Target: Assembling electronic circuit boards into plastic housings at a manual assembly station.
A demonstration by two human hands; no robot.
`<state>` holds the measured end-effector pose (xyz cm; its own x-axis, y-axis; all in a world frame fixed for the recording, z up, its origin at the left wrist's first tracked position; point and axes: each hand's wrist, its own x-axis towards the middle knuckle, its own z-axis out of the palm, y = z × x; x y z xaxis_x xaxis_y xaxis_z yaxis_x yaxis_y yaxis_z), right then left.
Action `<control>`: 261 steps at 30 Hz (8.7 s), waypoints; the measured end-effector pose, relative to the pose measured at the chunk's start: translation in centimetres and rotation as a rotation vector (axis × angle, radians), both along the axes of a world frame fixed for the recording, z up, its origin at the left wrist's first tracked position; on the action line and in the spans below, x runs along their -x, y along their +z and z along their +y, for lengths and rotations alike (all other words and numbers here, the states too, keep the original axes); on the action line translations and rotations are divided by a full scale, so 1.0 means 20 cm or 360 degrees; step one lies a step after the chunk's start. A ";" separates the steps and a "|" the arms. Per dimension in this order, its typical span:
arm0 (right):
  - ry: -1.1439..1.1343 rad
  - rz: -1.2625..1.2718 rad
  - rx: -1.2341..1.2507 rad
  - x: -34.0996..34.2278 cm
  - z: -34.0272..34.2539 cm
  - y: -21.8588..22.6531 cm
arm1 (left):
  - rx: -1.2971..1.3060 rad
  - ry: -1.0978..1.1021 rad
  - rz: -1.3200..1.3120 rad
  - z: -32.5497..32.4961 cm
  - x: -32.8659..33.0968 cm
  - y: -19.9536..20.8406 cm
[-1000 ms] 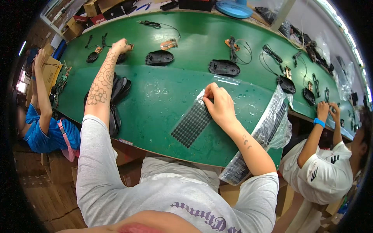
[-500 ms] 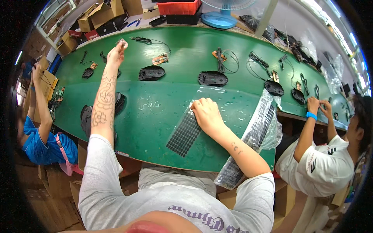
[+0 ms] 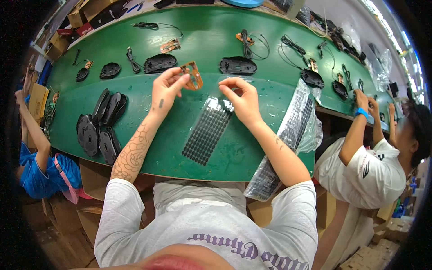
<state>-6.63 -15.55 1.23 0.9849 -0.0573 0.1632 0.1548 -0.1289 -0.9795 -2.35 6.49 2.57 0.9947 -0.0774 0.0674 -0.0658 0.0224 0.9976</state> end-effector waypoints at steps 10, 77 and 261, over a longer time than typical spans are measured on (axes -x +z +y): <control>0.0144 0.0078 -0.0328 -0.01 -0.01 0.00 | -0.0062 -0.0389 0.0046 -0.04 0.11 -0.06; -0.0040 0.0287 -0.0468 -0.05 -0.03 -0.07 | -0.1257 -0.0541 -0.0919 -0.06 0.13 -0.07; -0.0221 -0.0293 0.0813 -0.14 -0.07 -0.09 | -0.1727 -0.0282 -0.1374 -0.39 -0.11 -0.22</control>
